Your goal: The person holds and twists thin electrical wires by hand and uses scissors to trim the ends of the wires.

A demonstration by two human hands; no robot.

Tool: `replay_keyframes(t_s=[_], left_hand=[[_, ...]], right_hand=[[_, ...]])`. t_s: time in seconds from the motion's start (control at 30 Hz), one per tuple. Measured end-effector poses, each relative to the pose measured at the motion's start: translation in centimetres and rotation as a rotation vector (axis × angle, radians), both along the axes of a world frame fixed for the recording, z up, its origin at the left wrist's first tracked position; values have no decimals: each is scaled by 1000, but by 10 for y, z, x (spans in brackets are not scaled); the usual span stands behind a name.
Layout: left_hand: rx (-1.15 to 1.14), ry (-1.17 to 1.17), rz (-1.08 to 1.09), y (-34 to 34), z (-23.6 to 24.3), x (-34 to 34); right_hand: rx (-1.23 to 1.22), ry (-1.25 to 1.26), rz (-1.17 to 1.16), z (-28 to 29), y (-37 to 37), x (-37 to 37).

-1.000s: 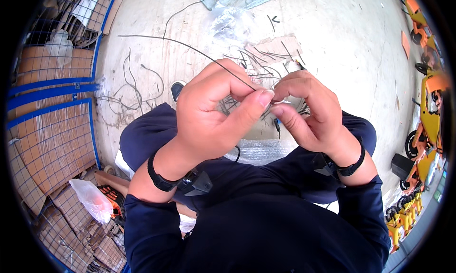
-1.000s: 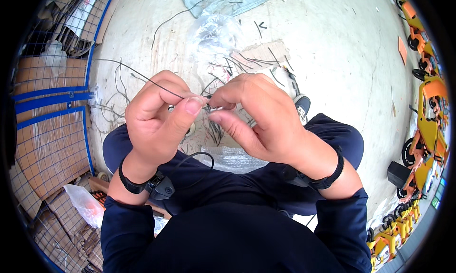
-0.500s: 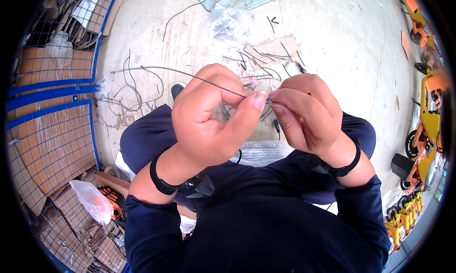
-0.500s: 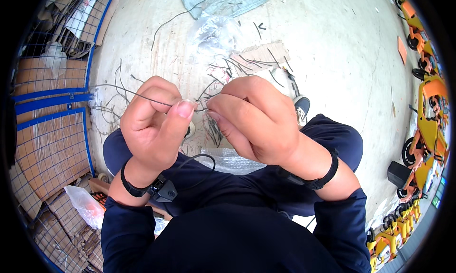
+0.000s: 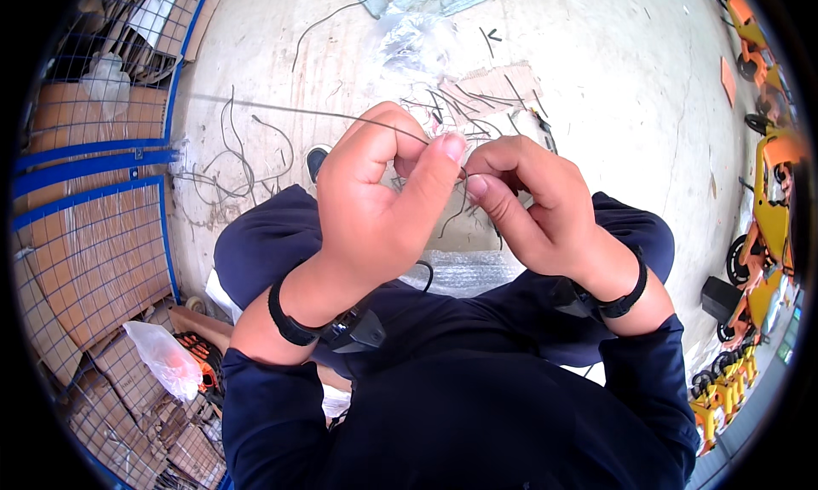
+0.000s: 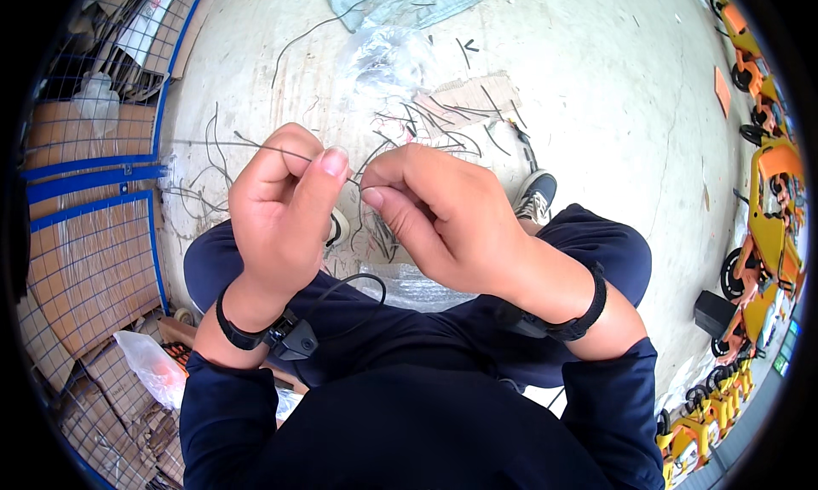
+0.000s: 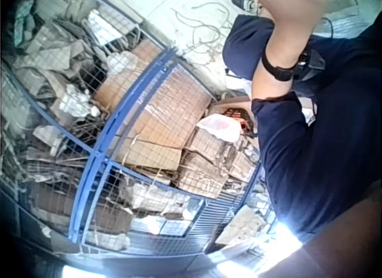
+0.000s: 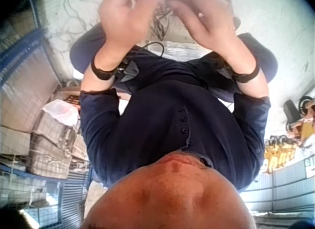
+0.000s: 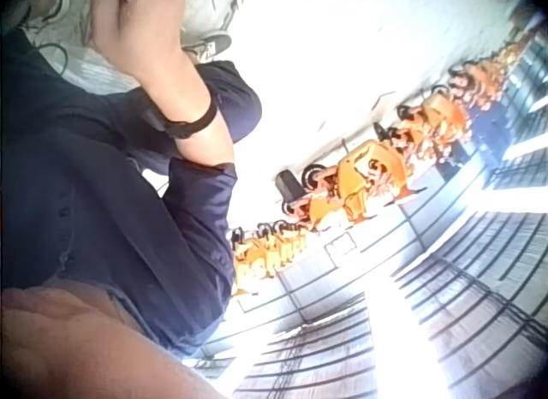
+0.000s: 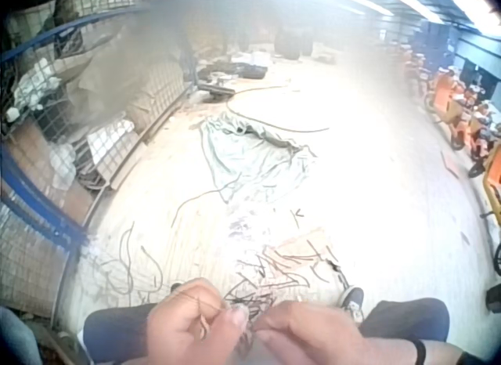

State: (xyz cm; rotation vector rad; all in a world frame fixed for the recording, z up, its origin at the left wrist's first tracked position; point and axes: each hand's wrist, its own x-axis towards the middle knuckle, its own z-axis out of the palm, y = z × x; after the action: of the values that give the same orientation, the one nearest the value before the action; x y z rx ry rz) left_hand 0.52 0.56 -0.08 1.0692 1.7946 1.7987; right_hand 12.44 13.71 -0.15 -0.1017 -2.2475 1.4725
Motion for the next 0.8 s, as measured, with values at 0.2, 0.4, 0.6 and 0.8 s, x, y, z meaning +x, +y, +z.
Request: replay_keyframes(t_s=[0.2,0.4,0.6,0.8], left_hand=[[-185,-121,-72,5,1,-2],[-286,138,-192,4,6,3],[-259,167,-204,4,-1,2],[-391,154,-278,2,8,-2]], right_hand=[[-488,-237,-15,1,-4,10],[-105,-140,-144,1,-4,9],[63,-122,-123,3,-2,7],[-93,-265,-23,13,0,11]])
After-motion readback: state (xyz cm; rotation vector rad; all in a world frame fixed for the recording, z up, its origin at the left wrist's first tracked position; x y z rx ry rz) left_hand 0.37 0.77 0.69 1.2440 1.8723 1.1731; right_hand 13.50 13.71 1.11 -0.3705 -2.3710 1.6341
